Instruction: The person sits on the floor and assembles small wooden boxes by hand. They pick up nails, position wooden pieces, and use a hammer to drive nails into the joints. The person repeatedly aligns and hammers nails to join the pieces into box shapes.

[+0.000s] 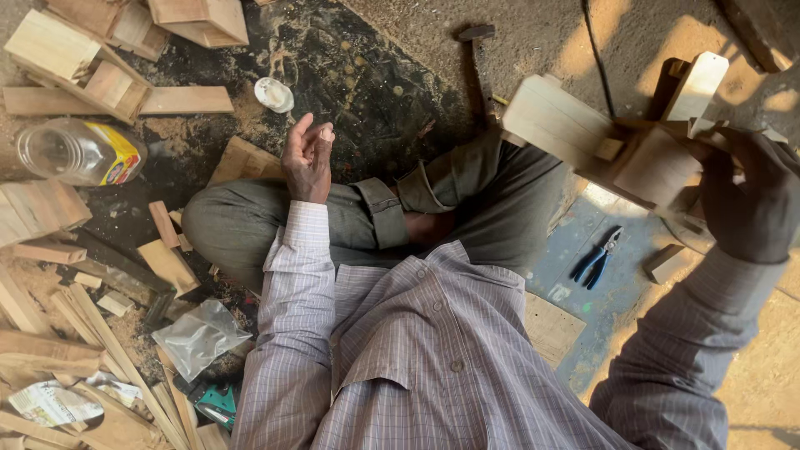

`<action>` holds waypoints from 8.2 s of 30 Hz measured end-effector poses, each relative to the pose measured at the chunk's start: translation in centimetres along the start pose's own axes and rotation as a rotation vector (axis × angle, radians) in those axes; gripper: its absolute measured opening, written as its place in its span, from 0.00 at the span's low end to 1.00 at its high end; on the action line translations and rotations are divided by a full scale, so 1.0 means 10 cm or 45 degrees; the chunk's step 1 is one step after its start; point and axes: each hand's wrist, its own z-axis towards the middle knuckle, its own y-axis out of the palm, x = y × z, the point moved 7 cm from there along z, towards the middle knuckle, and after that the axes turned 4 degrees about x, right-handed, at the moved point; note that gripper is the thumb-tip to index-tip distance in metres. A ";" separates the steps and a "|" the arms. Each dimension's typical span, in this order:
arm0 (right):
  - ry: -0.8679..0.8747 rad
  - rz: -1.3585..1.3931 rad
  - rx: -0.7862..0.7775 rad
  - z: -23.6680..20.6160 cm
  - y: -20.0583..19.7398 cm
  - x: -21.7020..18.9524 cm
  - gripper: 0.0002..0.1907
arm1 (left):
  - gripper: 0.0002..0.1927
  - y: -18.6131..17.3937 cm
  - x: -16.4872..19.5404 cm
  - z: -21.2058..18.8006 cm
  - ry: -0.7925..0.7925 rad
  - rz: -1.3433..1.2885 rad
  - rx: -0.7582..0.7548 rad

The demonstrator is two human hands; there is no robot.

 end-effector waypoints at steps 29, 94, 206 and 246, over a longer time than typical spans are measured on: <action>-0.201 0.537 -0.157 1.07 3.28 -1.39 0.33 | 0.52 -0.36 -0.19 1.04 -0.415 0.914 0.735; 0.327 2.365 -0.757 0.68 1.92 -2.96 0.18 | 0.41 -0.02 1.22 0.12 0.798 0.794 0.548; -0.043 0.615 0.055 0.44 1.67 -2.11 0.39 | 0.27 1.16 1.79 -0.57 0.807 0.432 -0.248; 0.011 0.333 -0.058 0.41 1.77 -1.97 0.46 | 0.24 1.09 1.71 -0.71 0.851 0.464 -0.221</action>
